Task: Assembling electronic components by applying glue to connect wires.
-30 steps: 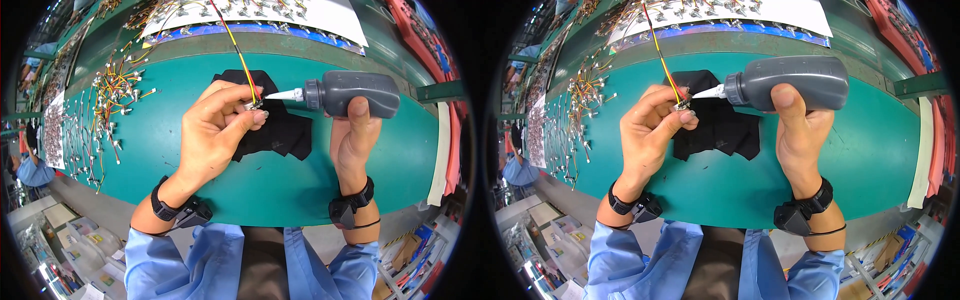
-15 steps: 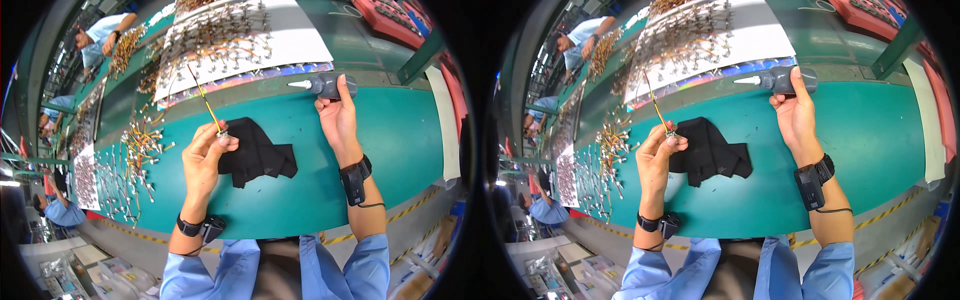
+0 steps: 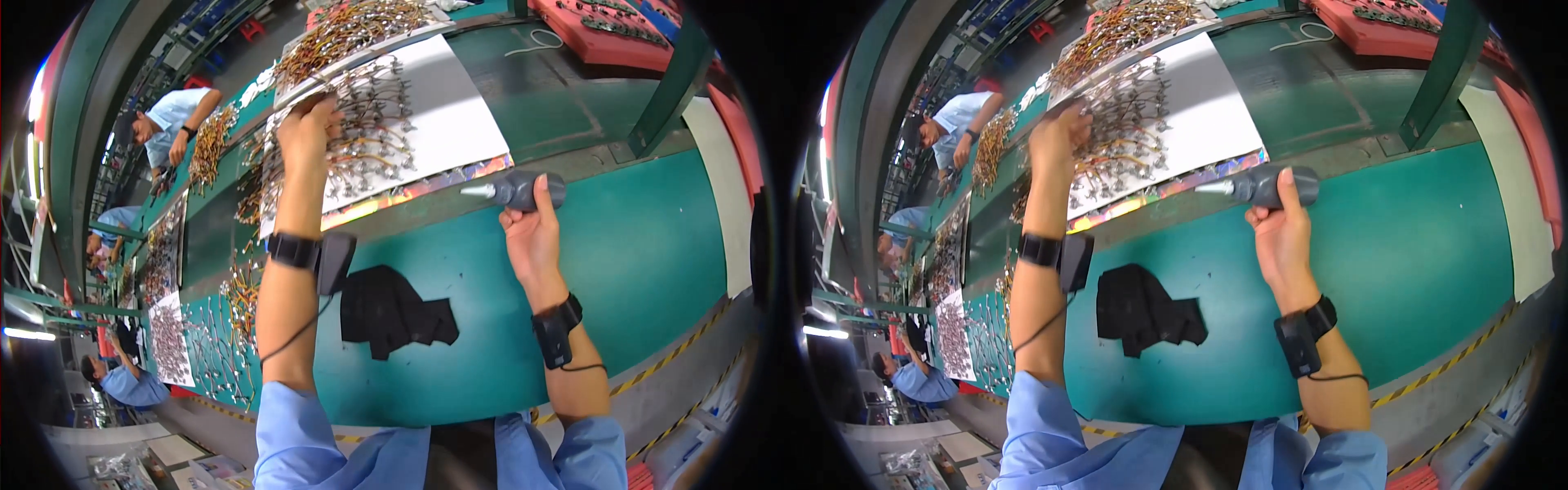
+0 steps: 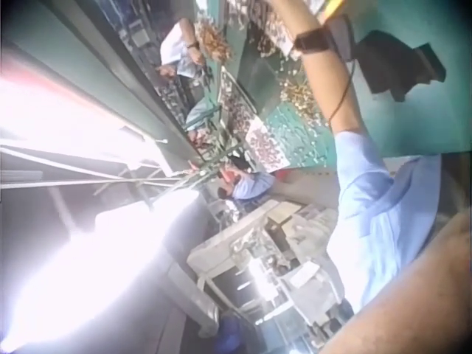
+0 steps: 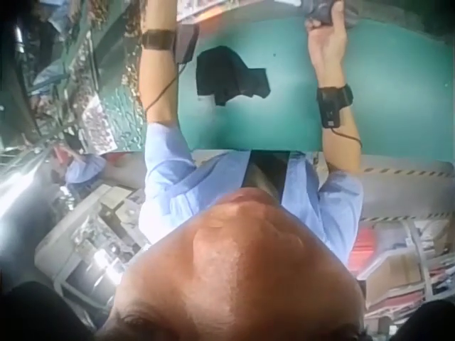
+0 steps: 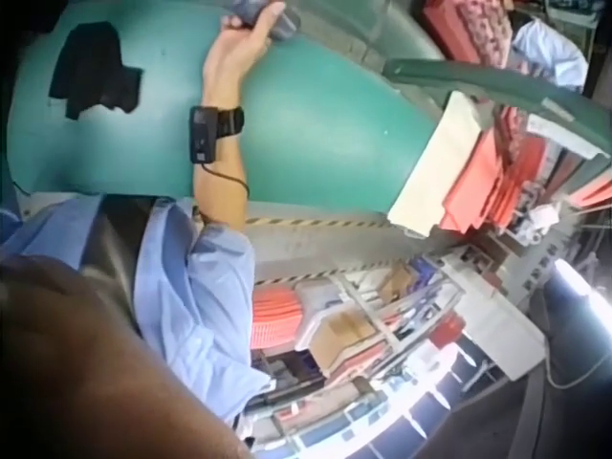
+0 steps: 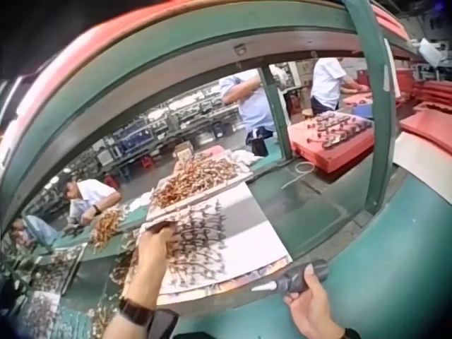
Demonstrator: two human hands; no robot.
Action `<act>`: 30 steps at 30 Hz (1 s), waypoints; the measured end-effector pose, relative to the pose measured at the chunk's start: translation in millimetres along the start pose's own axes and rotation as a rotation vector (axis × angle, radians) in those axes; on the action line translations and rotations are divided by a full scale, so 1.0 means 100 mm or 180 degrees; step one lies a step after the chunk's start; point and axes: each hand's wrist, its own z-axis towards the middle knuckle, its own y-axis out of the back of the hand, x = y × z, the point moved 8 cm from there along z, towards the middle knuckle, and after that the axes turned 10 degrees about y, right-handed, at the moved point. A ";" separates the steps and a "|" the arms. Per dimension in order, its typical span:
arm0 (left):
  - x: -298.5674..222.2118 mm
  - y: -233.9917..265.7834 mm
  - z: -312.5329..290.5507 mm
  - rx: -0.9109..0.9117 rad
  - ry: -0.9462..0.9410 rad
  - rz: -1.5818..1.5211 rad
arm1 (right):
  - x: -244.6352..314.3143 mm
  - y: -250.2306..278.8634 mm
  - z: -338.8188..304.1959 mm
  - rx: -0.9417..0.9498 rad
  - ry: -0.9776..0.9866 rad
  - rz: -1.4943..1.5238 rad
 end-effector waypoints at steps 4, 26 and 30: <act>0.06 -0.43 0.92 -0.0589 -0.0105 0.0715 | -0.09 0.01 0.05 -0.0066 -0.0103 0.0081; 0.32 -1.34 1.85 -0.1496 -0.0572 0.2835 | -0.15 0.06 0.13 -0.0289 -0.0570 0.0075; 0.26 -1.04 1.71 -0.1646 -0.0687 0.2770 | -0.22 -0.07 -0.16 -0.0783 -0.0521 0.0098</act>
